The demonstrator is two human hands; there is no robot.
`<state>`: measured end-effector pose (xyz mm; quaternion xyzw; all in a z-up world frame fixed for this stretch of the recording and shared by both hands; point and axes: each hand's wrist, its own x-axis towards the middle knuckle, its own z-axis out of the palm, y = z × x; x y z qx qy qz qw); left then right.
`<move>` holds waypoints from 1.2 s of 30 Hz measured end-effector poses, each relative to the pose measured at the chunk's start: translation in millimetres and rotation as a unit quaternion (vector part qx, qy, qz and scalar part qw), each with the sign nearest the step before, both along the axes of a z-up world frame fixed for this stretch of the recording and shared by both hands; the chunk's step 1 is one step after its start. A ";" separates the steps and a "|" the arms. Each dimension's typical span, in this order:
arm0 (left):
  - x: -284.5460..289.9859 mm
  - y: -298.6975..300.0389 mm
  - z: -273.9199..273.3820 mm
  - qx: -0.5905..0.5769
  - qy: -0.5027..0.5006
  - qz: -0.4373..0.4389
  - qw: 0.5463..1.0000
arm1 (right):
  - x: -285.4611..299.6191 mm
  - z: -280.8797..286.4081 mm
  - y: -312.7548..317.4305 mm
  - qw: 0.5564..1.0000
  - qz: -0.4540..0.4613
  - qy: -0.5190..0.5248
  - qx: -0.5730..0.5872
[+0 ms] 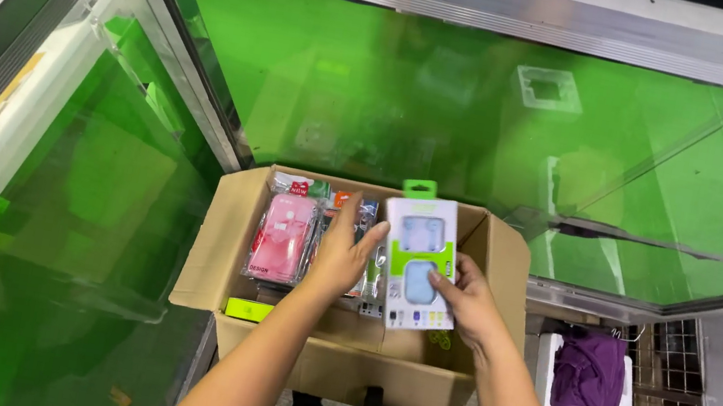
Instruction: The person takes packaged USB data cables out of a cardboard box, opens and repositions the cable in its blister packaging, and hangs the packaged cables on hooks on a wire pegboard display wall among other phone accessories.
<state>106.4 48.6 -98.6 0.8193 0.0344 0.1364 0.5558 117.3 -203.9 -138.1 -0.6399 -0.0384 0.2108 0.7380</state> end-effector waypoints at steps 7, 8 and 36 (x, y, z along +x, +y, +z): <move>-36.8 13.6 -79.2 0.293 0.363 -0.080 0.881 | 9.1 -106.7 -17.3 0.965 -0.132 0.214 -0.069; -42.1 15.0 -99.2 0.325 0.366 -0.098 0.866 | 9.8 -120.5 -13.8 0.957 -0.130 0.247 -0.084; -57.2 5.7 -108.8 0.423 0.341 -0.144 0.827 | 45.5 -195.8 61.8 0.802 -0.010 0.144 -0.580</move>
